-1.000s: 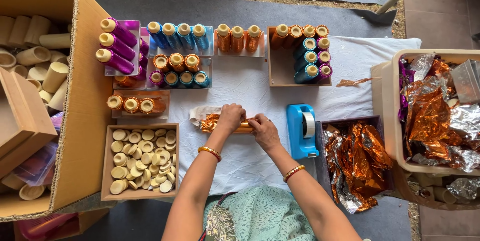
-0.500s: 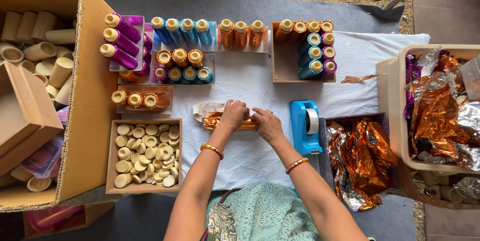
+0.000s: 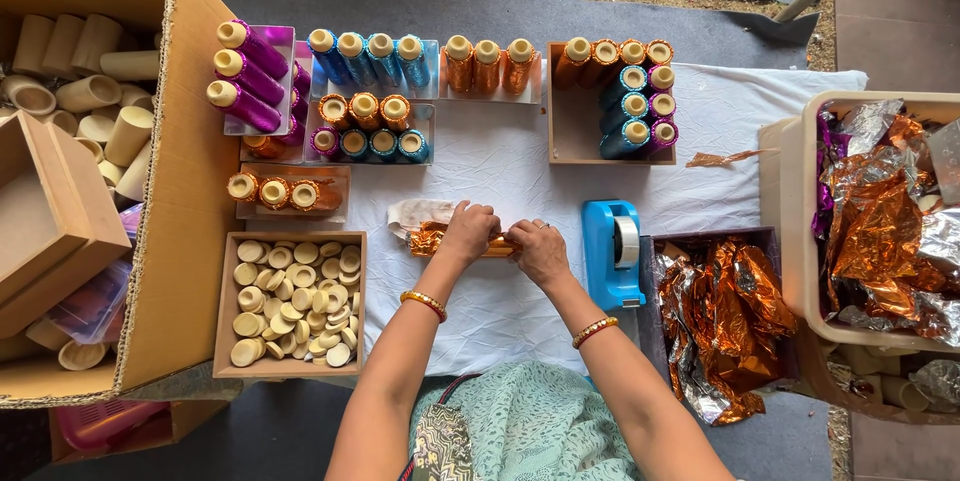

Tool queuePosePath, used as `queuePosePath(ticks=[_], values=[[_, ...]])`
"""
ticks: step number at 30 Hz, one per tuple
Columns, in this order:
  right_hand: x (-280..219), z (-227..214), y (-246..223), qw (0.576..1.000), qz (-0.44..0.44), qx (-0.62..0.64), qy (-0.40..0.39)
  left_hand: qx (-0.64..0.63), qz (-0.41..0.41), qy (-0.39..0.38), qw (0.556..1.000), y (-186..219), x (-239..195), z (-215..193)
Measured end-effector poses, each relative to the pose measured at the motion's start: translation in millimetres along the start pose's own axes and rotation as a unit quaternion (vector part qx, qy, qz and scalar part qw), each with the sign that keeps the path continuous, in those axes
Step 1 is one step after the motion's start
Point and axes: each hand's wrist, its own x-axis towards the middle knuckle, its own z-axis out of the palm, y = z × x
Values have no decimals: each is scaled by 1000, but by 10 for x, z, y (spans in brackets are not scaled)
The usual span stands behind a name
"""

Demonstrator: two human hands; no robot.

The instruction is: The person wraps small wooden cones in shiny orange foil, securing the edges with tape from a blue dispenser. They then wipe the wooden base of the cones with a white cloth and place the finished items into a cardboard box.

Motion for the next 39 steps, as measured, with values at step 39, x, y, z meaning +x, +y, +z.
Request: queuePosePath(ticks=[39], values=[[23, -210, 265, 997, -1, 38, -65, 47, 49, 57, 996, 218, -326, -61]])
